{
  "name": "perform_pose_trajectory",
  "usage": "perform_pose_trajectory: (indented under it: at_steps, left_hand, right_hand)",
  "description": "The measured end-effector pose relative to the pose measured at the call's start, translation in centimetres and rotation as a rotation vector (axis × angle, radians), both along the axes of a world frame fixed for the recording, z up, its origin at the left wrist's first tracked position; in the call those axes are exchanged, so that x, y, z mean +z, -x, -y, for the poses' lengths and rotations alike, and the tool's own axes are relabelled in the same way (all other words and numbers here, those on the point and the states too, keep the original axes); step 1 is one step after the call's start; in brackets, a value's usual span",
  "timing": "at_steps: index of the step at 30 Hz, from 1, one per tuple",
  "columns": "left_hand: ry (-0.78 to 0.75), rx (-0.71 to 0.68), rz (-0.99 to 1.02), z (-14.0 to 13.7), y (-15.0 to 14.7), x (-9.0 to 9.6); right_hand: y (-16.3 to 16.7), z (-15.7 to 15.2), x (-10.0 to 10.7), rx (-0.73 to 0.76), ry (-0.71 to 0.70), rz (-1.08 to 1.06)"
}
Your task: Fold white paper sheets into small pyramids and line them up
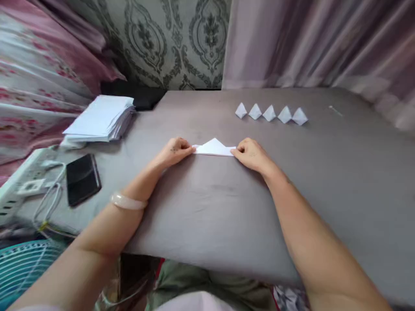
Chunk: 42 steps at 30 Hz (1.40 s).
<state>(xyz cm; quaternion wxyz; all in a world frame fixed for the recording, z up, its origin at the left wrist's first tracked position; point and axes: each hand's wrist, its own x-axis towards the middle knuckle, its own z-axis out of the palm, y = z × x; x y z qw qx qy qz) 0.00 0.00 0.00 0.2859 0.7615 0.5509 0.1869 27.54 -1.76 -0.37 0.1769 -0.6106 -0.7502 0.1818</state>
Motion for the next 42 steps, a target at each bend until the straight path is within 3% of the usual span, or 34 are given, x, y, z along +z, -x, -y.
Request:
perform_pose_trajectory:
  at_steps: [14,25,29,32,36,39,42]
  left_hand:
    - [-0.09,0.018,-0.065,0.3,-0.2,-0.2]
    - [-0.138,0.018,-0.075,0.0,0.2,-1.4]
    - [-0.248,0.013,-0.111,0.7,0.0,-1.6]
    - [-0.379,-0.086,-0.2,1.1,-0.5,-1.4]
    - [-0.512,-0.325,-0.332,1.2,-0.9,-1.1]
    - [-0.526,-0.46,-0.389,1.0,-0.9,-1.1]
    - [-0.519,-0.498,-0.418,0.8,-0.8,-1.2]
  right_hand:
    - [0.0,0.0,-1.1,-0.038,-0.038,-0.099]
    - [0.5,0.5,-0.5,-0.057,-0.021,-0.063]
    - [0.1,0.6,-0.6,-0.042,-0.053,-0.031]
    - [-0.3,0.6,-0.9,-0.023,-0.095,-0.032]
    - [-0.6,0.5,-1.2,-0.022,-0.116,-0.044]
    - [-0.4,0.5,-1.3,-0.062,-0.127,-0.04]
    - [0.1,0.9,-1.3,-0.097,-0.152,-0.039]
